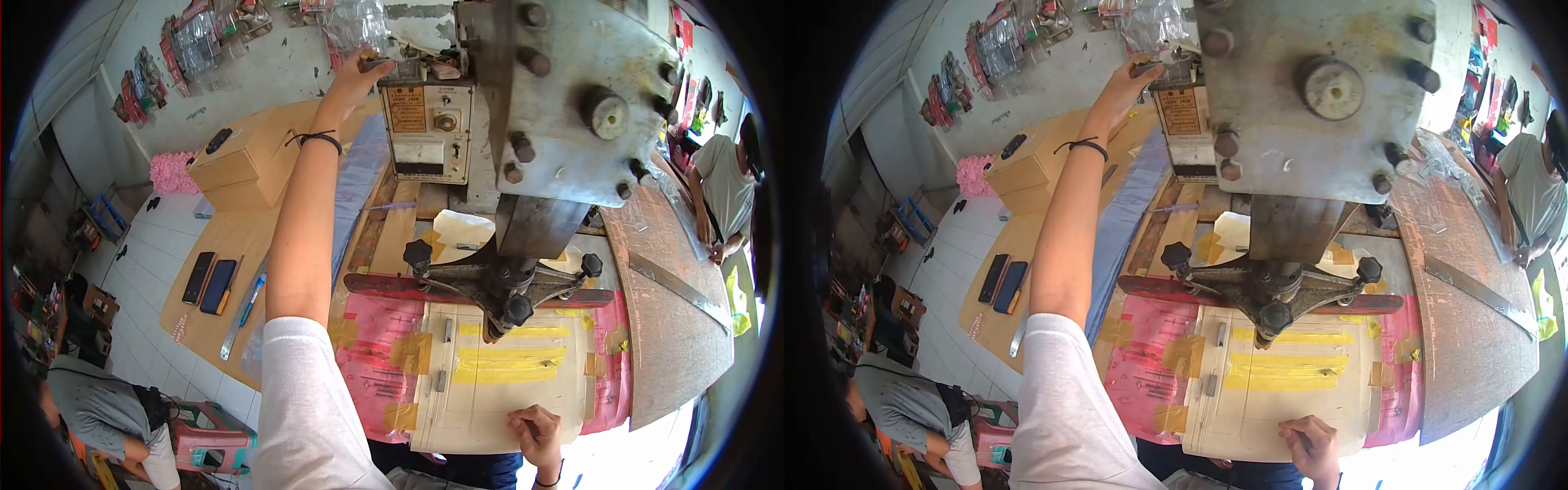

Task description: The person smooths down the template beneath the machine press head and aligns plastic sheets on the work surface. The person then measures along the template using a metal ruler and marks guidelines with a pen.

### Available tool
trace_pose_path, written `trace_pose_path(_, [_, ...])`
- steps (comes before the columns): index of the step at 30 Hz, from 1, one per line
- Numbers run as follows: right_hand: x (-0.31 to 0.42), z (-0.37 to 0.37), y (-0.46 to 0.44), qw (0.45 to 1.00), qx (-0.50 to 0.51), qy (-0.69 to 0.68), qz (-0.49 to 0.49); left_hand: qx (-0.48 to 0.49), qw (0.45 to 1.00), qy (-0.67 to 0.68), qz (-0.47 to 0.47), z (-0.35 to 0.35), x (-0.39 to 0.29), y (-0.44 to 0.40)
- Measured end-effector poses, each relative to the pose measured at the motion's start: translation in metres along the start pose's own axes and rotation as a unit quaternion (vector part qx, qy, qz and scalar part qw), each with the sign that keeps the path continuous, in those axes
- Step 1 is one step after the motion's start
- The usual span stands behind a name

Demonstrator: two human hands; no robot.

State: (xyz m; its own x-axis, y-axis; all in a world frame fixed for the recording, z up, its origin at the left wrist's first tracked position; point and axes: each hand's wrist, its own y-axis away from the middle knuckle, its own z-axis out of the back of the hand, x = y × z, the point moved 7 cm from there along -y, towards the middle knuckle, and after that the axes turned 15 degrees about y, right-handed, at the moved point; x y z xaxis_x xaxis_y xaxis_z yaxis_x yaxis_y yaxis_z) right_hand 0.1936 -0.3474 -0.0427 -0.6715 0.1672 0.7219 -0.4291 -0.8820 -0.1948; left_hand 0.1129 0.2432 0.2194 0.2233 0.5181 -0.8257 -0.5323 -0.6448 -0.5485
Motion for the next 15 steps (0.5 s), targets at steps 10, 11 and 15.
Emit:
trace_pose_path(10, [-0.007,-0.004,0.002,1.0,-0.023,-0.003,-0.009,-0.067,0.994,0.07,-0.052,0.03,0.014,0.007])
trace_pose_path(11, [-0.006,-0.003,0.002,1.0,-0.021,0.0,-0.013,-0.109,0.988,0.098,-0.039,0.038,0.012,0.016])
trace_pose_path(15, [-0.007,-0.002,0.003,1.0,-0.031,0.002,0.007,-0.296,0.95,0.076,-0.057,0.053,0.025,0.088])
